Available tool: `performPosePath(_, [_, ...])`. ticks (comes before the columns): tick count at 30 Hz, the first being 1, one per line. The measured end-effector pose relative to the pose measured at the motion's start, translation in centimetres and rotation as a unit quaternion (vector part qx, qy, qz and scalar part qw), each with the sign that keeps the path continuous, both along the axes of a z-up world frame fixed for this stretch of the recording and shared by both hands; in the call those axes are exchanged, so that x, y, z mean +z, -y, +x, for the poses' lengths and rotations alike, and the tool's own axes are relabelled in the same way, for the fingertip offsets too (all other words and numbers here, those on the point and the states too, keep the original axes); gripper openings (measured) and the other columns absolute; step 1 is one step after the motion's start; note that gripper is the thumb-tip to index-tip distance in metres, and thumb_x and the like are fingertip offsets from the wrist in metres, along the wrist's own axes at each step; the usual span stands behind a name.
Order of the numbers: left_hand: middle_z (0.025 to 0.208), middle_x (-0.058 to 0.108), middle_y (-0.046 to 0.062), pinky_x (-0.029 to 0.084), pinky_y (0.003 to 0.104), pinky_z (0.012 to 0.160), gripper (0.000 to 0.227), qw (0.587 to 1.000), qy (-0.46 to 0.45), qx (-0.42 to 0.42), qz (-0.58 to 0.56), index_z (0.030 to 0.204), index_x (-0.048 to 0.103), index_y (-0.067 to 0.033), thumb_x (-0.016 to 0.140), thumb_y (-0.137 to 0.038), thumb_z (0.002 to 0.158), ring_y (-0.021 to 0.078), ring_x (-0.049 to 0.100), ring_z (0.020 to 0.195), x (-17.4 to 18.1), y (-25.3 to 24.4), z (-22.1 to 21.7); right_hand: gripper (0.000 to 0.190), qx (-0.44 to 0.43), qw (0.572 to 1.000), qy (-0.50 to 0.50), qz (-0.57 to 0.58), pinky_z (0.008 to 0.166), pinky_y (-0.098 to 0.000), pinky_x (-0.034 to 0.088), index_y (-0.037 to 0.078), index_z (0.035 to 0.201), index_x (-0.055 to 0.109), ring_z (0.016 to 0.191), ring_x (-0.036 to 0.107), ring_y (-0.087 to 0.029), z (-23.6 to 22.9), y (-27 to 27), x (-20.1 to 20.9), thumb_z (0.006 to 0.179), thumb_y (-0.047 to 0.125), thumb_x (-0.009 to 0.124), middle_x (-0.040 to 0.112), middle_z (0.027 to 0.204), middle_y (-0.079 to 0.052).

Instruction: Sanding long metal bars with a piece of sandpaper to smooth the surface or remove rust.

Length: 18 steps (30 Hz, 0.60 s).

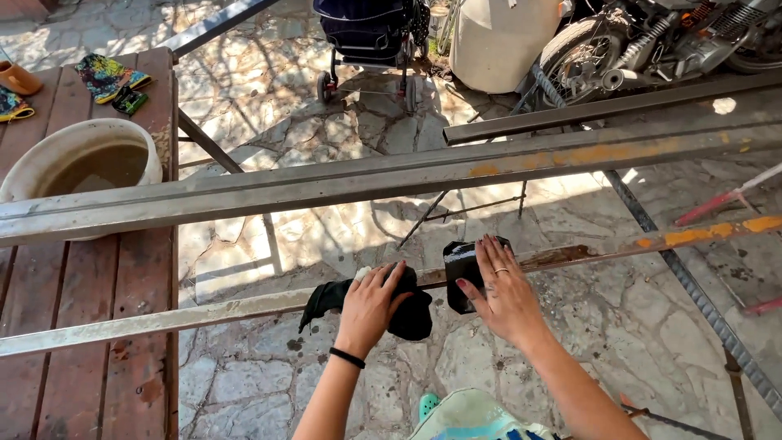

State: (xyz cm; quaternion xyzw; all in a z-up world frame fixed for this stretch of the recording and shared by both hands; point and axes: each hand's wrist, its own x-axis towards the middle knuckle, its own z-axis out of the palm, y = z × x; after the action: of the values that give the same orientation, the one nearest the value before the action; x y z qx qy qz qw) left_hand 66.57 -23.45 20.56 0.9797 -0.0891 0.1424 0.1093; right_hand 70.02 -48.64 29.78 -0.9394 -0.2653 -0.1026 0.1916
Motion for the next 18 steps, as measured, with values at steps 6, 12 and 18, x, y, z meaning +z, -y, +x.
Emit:
performPosePath(6, [0.101,0.078,0.007,0.056,0.039,0.087,0.048,0.981,-0.005,0.194,-0.018,0.141,0.058,-0.0179,0.048,-0.050,0.107,0.0252,0.074,0.107,-1.6,-10.2,-2.7,0.105,0.084,0.990,-0.051,-0.104,0.121,-0.0496,0.011,-0.009,0.149,0.026,0.147,0.023,-0.041,0.6,-8.7,-4.5,0.093,0.079,0.013,0.027,0.153,-0.034])
performPosePath(12, [0.082,0.073,0.007,0.053,0.042,0.065,0.046,0.993,-0.032,0.092,-0.060,0.128,0.061,-0.0091,0.051,-0.047,0.104,0.0299,0.068,0.074,1.1,-9.8,-1.1,0.096,0.071,0.975,-0.034,-0.207,0.122,-0.0387,-0.008,0.002,0.152,-0.018,0.150,-0.012,-0.025,-2.5,-4.6,-5.7,0.092,0.075,-0.002,-0.016,0.163,-0.016])
performPosePath(18, [0.093,0.073,0.009,0.053,0.045,0.076,0.081,0.994,-0.086,0.036,-0.066,0.143,0.051,-0.0053,0.045,-0.071,0.096,0.0303,0.070,0.083,1.0,-9.6,-0.5,0.105,-0.029,0.968,-0.122,-0.218,0.124,-0.0380,-0.004,-0.002,0.152,-0.013,0.152,-0.007,-0.028,3.7,-5.6,-4.5,0.087,0.080,0.000,-0.013,0.163,-0.020])
